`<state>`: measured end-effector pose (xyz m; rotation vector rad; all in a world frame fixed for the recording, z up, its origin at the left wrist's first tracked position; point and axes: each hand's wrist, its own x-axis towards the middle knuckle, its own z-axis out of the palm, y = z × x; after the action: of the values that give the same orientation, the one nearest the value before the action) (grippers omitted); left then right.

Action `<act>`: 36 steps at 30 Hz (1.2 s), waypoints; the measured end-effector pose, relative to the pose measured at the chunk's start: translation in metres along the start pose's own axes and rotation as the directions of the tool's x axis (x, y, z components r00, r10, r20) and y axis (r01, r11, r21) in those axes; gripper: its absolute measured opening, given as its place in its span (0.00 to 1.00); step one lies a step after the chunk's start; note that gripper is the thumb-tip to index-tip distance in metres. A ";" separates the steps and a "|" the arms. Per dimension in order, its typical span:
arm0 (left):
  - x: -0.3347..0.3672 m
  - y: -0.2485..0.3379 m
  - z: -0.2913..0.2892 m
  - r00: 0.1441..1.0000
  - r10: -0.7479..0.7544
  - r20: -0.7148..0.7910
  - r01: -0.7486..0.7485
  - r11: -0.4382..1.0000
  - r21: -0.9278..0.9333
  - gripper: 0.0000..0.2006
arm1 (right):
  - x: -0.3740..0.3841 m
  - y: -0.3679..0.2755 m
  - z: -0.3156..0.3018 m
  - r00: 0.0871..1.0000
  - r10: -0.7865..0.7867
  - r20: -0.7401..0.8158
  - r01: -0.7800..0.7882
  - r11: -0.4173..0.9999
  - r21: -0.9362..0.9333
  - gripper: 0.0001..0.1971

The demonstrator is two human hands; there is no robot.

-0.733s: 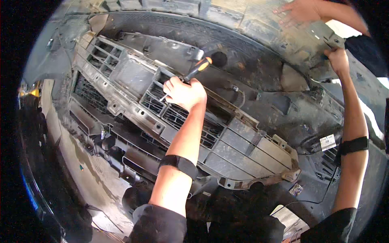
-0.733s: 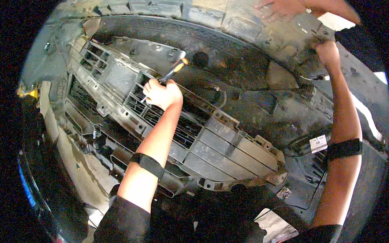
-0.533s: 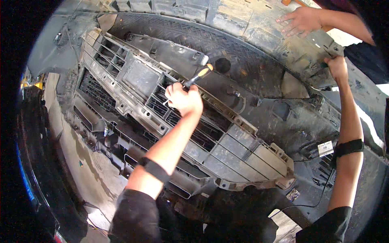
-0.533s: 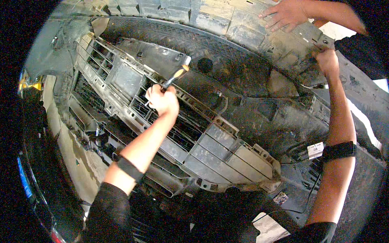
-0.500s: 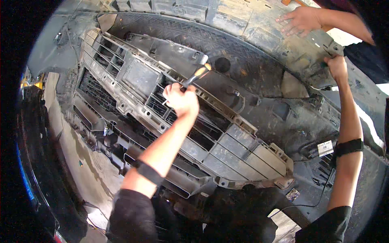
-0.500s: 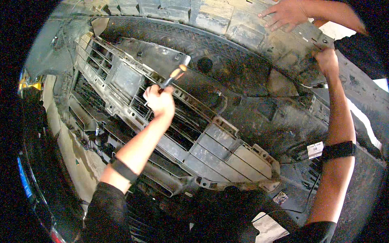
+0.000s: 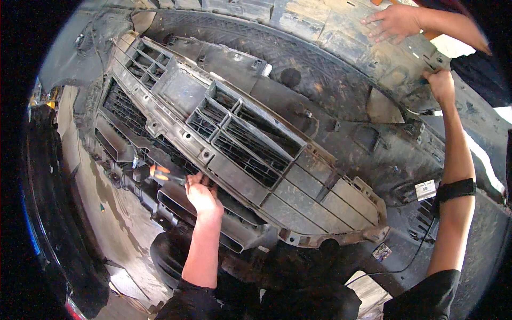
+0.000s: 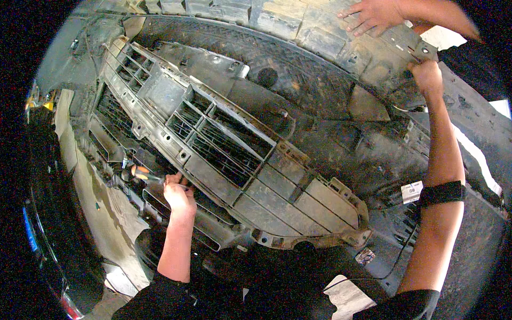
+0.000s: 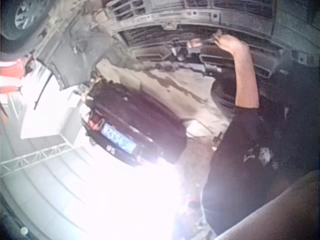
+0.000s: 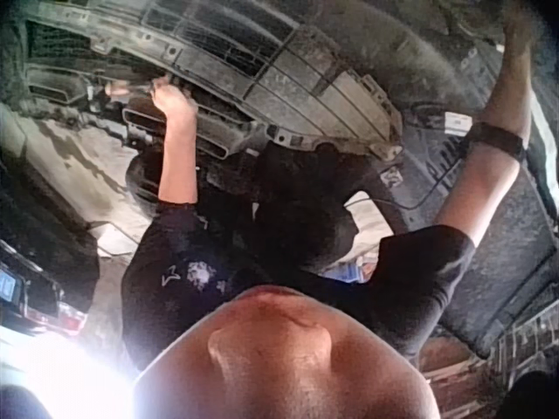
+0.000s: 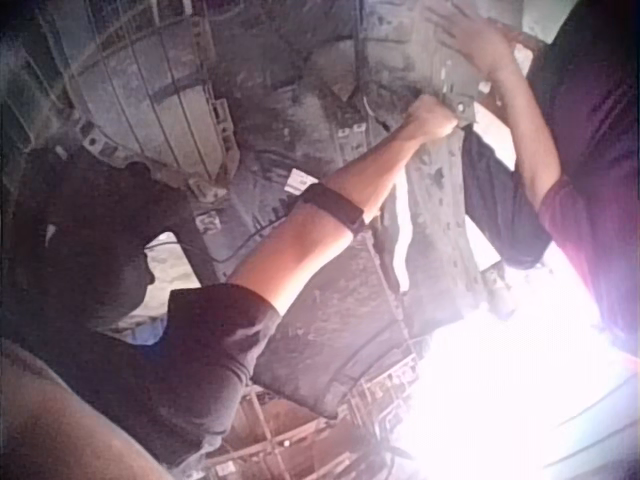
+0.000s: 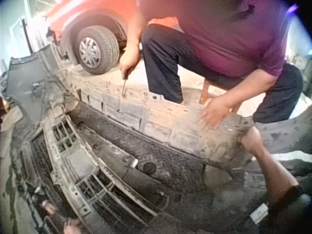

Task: The person uses a screwdriver to pry and adjust clips on a detached car bumper while another person assists by holding the bumper steady. The hands work along the bumper's edge, manipulating fasteners and plastic sections.

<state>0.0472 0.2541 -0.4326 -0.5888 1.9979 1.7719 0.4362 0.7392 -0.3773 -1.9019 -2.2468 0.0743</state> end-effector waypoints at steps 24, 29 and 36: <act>0.031 -0.105 0.052 0.890 -0.161 0.426 0.308 0.903 -0.300 0.17 | -0.006 -0.003 -0.002 0.998 0.044 -0.033 -0.045 0.999 0.000 0.24; 0.015 -0.113 0.056 0.896 -0.170 0.409 0.295 0.918 -0.264 0.17 | -0.009 -0.003 -0.006 0.999 0.023 -0.025 -0.023 1.000 -0.006 0.24; 0.010 -0.111 0.059 0.900 -0.163 0.404 0.275 0.931 -0.238 0.17 | 0.001 0.003 0.001 0.998 0.015 -0.055 -0.016 1.000 -0.021 0.23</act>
<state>0.1022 0.3010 -0.5361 -0.4921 1.3679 1.8789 0.4385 0.7411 -0.3788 -1.9087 -2.2057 0.0002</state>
